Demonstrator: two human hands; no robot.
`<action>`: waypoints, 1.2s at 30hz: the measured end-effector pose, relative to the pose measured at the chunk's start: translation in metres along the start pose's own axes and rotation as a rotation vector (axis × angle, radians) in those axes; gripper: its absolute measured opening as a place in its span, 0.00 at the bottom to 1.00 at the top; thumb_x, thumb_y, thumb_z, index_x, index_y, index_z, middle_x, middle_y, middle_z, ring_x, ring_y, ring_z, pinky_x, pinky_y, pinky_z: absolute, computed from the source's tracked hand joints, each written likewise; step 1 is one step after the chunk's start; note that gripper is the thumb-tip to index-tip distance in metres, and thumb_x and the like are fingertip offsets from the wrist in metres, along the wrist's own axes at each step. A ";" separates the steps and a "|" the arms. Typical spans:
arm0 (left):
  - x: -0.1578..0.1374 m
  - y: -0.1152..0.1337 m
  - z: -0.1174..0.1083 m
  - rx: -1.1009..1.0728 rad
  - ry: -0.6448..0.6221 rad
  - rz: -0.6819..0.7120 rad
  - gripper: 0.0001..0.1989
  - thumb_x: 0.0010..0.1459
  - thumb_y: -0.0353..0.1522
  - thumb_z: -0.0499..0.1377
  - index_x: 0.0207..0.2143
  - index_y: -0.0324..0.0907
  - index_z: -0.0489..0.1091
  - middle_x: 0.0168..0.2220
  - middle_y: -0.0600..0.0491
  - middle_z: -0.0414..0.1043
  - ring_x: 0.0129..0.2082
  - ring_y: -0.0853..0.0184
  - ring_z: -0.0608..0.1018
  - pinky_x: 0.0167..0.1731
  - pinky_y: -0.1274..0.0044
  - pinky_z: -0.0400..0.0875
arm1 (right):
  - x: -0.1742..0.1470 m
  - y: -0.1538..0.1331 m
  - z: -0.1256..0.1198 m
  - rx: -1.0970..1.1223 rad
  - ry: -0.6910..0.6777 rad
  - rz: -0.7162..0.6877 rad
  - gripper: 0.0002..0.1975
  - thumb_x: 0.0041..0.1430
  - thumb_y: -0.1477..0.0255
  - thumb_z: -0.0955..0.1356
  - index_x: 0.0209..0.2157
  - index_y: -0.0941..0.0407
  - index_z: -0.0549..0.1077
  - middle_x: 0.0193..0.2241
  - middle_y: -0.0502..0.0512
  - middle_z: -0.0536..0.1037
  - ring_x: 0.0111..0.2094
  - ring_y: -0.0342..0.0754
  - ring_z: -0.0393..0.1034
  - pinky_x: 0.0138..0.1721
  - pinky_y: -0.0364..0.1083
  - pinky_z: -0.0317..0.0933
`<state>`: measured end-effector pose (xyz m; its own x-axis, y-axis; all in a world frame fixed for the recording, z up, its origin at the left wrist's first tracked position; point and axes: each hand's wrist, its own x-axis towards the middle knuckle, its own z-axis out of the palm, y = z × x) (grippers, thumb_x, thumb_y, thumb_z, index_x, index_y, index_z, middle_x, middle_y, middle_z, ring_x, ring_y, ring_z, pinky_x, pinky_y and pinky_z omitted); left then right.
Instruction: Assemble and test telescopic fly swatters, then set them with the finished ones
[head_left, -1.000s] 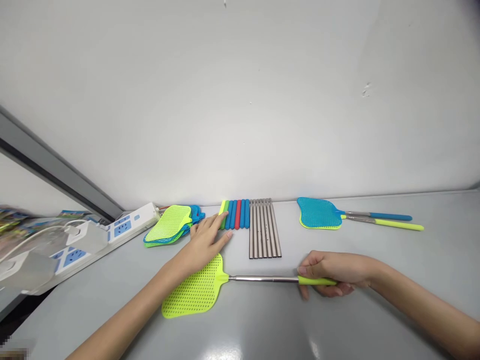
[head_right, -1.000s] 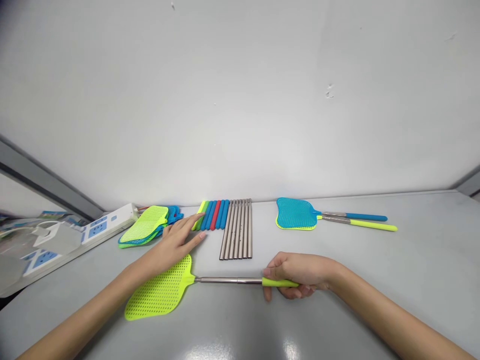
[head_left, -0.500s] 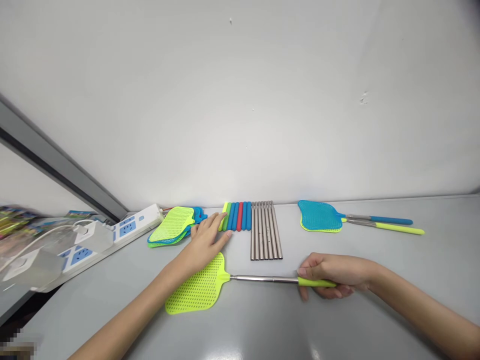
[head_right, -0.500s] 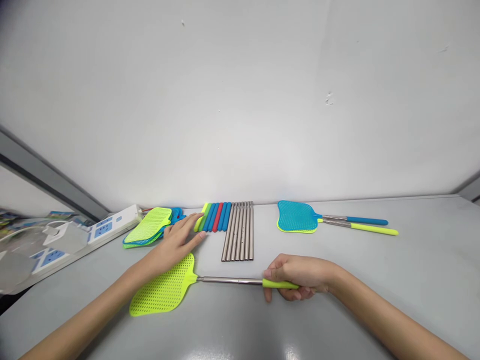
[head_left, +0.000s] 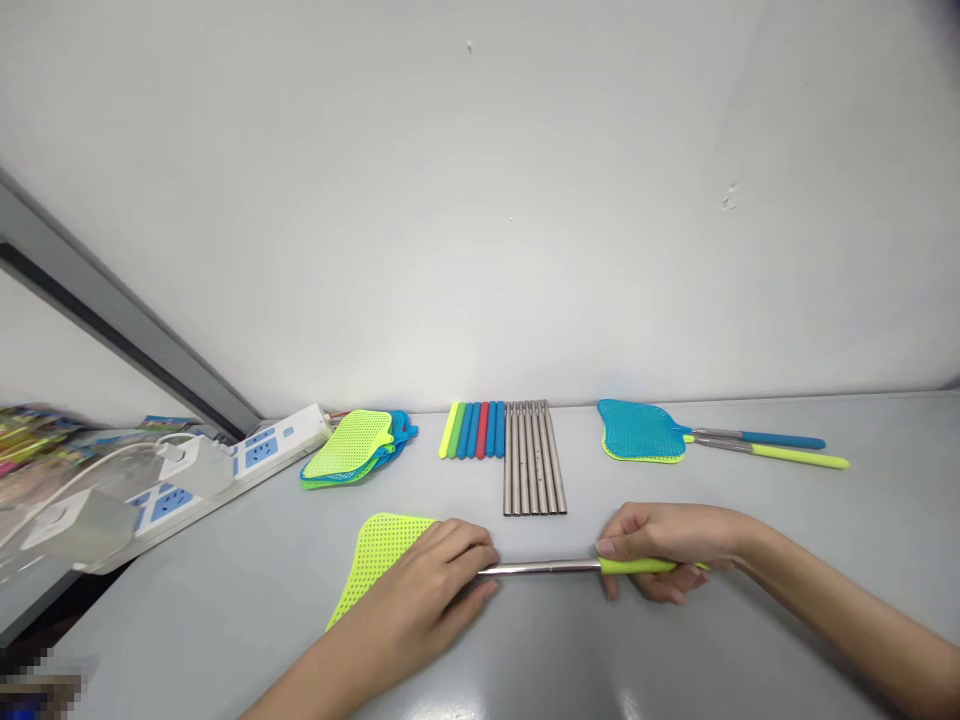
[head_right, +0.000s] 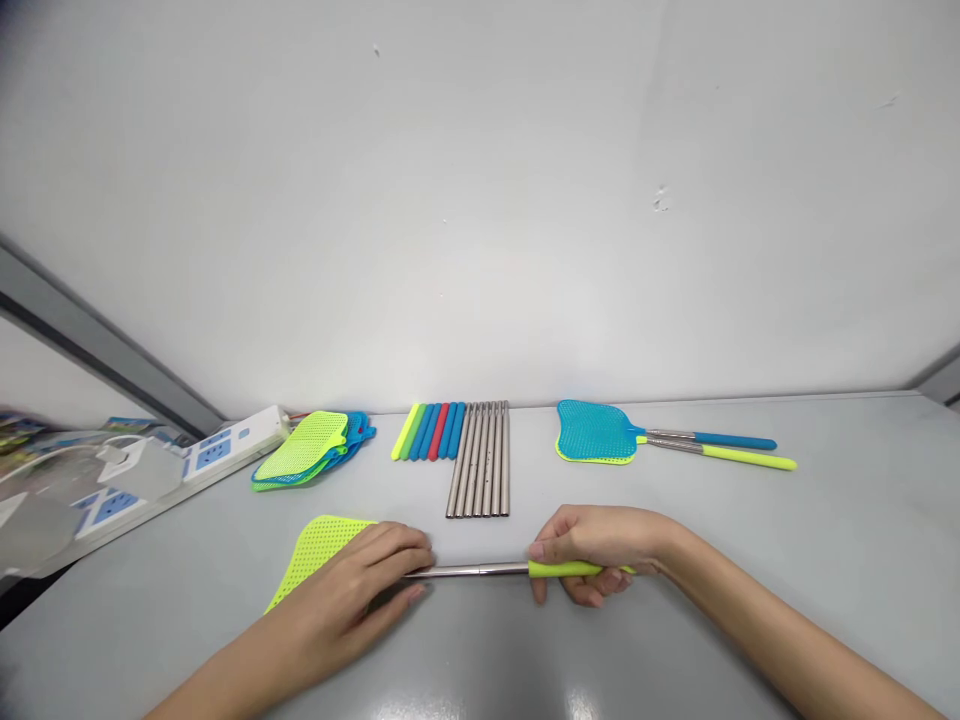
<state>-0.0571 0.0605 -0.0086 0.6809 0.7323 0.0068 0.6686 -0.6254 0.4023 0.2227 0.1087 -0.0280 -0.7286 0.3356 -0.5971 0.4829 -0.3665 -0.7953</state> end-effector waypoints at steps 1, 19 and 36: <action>-0.001 -0.001 0.002 -0.010 0.006 -0.010 0.10 0.59 0.31 0.46 0.40 0.45 0.63 0.39 0.51 0.64 0.38 0.66 0.66 0.39 0.72 0.61 | 0.000 0.000 -0.001 0.001 -0.005 0.002 0.19 0.55 0.60 0.59 0.31 0.60 0.72 0.10 0.46 0.64 0.07 0.34 0.43 0.07 0.37 0.37; 0.000 -0.012 -0.001 0.089 0.026 -0.003 0.13 0.58 0.35 0.47 0.22 0.41 0.57 0.23 0.56 0.59 0.27 0.69 0.63 0.34 0.74 0.57 | -0.011 -0.012 -0.006 -0.193 0.267 -0.085 0.13 0.43 0.65 0.69 0.28 0.58 0.67 0.19 0.45 0.65 0.17 0.35 0.53 0.15 0.36 0.45; -0.004 -0.011 0.003 0.008 -0.031 -0.022 0.15 0.59 0.35 0.44 0.20 0.41 0.55 0.21 0.57 0.57 0.26 0.70 0.63 0.32 0.76 0.58 | -0.007 -0.003 -0.011 -0.166 0.327 -0.184 0.18 0.49 0.60 0.64 0.23 0.62 0.73 0.12 0.45 0.59 0.13 0.35 0.43 0.14 0.40 0.35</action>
<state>-0.0663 0.0634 -0.0161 0.6746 0.7376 -0.0302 0.6861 -0.6113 0.3944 0.2311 0.1171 -0.0225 -0.6304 0.6503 -0.4238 0.4498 -0.1389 -0.8822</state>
